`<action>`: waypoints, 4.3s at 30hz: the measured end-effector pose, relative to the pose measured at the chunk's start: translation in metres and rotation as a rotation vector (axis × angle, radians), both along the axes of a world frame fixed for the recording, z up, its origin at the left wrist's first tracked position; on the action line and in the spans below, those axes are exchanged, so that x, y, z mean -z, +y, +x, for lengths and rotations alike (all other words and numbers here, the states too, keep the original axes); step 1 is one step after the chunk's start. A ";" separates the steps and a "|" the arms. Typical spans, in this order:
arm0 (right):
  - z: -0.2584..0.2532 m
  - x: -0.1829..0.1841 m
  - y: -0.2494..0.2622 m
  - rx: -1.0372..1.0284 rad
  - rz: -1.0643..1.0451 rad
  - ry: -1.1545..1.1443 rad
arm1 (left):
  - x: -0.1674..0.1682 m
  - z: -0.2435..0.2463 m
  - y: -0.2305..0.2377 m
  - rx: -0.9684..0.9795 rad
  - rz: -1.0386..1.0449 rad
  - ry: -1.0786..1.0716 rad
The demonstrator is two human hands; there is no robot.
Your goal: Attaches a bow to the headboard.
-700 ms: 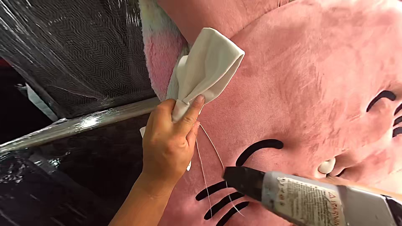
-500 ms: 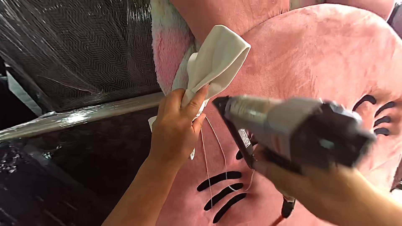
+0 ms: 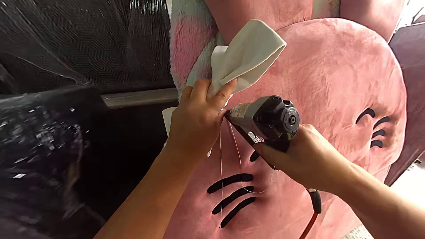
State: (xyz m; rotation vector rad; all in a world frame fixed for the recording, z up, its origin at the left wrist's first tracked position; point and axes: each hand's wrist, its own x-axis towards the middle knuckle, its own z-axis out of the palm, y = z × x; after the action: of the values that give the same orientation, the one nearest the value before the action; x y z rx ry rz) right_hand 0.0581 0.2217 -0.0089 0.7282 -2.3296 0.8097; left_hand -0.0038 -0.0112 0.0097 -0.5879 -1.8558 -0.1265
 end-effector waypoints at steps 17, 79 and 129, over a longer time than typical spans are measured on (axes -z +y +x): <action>-0.013 0.005 -0.011 0.120 0.140 0.178 | -0.015 0.008 -0.010 0.053 0.210 -0.350; 0.005 -0.011 -0.020 0.042 -0.031 0.010 | -0.029 0.011 -0.027 -0.122 0.122 -0.481; 0.044 0.103 0.060 -0.434 -0.721 -0.598 | -0.006 0.025 -0.021 -0.086 0.032 -0.265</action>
State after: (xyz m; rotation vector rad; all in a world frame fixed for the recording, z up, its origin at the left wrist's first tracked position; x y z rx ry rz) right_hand 0.1017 0.2816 -0.1122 0.7210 -2.0885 2.1573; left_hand 0.0215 -0.0322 0.0155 -0.4864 -2.1286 -0.1846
